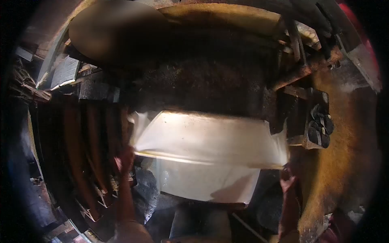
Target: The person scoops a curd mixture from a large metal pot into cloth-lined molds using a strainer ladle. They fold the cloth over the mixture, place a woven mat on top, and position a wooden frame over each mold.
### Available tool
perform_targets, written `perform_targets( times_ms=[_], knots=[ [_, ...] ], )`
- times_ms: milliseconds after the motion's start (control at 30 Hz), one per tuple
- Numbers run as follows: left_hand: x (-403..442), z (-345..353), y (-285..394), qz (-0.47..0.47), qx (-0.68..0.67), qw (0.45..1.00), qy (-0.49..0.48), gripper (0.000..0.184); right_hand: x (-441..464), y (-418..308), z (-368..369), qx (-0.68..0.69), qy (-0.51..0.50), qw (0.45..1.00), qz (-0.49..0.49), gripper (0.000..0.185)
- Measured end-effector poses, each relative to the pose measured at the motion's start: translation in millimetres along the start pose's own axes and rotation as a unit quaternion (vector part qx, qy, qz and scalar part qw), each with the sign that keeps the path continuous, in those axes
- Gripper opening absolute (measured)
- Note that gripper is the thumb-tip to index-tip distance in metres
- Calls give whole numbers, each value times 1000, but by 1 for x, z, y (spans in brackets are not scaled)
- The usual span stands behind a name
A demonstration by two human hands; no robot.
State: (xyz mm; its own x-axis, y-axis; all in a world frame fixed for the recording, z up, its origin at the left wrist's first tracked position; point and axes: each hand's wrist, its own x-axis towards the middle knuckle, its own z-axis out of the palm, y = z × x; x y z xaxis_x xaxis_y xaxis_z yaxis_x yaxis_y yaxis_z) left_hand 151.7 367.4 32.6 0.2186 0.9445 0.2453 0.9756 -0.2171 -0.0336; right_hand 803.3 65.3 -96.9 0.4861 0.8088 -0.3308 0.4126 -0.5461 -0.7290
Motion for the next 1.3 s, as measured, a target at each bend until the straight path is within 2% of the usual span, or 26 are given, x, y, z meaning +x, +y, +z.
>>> perform_targets(
  times_ms=[33, 67, 100, 133, 233, 267, 367, 433, 467, 533, 633, 667, 733, 800, 833, 867, 900, 967, 1000, 1033, 1067, 1100, 1167, 1233, 1267, 1300],
  knots=[
    [-19, -10, 18, 2, 14, 998, 68, 15, -37, 41, 21, 49, 39, 998, 9, 31],
    [-40, -14, 29, -25, 6, 995, 94, 15, -61, 62, 32, -151, 83, 983, -70, 33],
    [-103, 22, -4, -163, -91, 982, -18, 12, -72, 65, 38, -124, 104, 986, -50, 29],
    [-164, 56, -35, -310, -150, 932, -116, 10, -86, 60, 50, -97, 127, 987, -29, 25],
    [-205, 80, -33, -193, -90, 977, -12, 10, -124, 43, 89, -48, 193, 980, 18, 16],
    [-220, 93, -33, -333, -456, 816, 120, 12, -138, 47, 97, -56, 213, 975, 24, 13],
    [-253, 105, -51, -340, -171, 925, 12, 11, -182, 68, 111, -161, 248, 955, 25, 10],
    [-262, 92, -49, -351, -176, 920, 22, 8, -195, 68, 117, -195, 249, 947, 55, 15],
    [-266, 90, -49, -357, -179, 916, 27, 8, -200, 64, 122, -124, 257, 957, 42, 15],
    [-274, 93, -56, -362, -132, 922, -41, 8, -209, 55, 130, 17, 271, 962, 13, 16],
    [-295, 111, -62, -381, -72, 917, -93, 10, -220, 31, 138, -148, 222, 958, 100, 18],
    [-301, 119, -61, -388, -56, 915, -101, 11, -222, 17, 142, -134, 214, 963, 96, 20],
    [-308, 137, -50, -321, 36, 907, -270, 20, -229, 0, 148, -103, 201, 971, 80, 23],
    [-318, 128, -39, -284, -245, 912, -165, 38, -234, 13, 156, -206, 189, 954, 109, 24],
    [-318, 109, -32, -239, -228, 936, -122, 46, -237, 24, 158, -255, 183, 942, 122, 25],
    [-323, 92, -24, -320, -231, 910, -127, 51, -243, 23, 158, -337, 231, 913, -17, 22],
    [-333, 85, -25, -399, -270, 861, -166, 50, -249, 17, 161, -408, 275, 857, -154, 20],
    [-389, 100, -47, -380, -379, 831, -142, 42, -268, -24, 174, -401, 247, 845, -254, 17],
    [-385, 47, -42, -320, -355, 862, -168, 39, -260, -55, 184, -328, 176, 902, -221, 15],
    [-403, 31, -54, -287, -356, 878, -140, 35, -258, -97, 195, -251, 97, 944, -188, 14],
    [-424, 23, -68, -259, -353, 893, -108, 32, -248, -138, 223, -66, 16, 984, -163, 16],
    [-433, -3, -84, -356, -421, 823, -136, 29, -239, -178, 251, 122, -50, 985, -114, 18],
    [-464, -64, -110, -520, -546, 631, -181, 22, -308, -395, 247, 375, -202, 903, -61, 23],
    [-488, -106, -153, -583, -591, 551, -84, 18, -351, -521, 253, 449, -372, 811, -46, 32],
    [-503, -126, -177, -608, -611, 506, -42, 17, -376, -573, 250, 427, -440, 787, -65, 32],
    [-511, -139, -197, -622, -608, 493, 11, 19, -387, -608, 256, 461, -485, 738, -82, 40]
  ],
)
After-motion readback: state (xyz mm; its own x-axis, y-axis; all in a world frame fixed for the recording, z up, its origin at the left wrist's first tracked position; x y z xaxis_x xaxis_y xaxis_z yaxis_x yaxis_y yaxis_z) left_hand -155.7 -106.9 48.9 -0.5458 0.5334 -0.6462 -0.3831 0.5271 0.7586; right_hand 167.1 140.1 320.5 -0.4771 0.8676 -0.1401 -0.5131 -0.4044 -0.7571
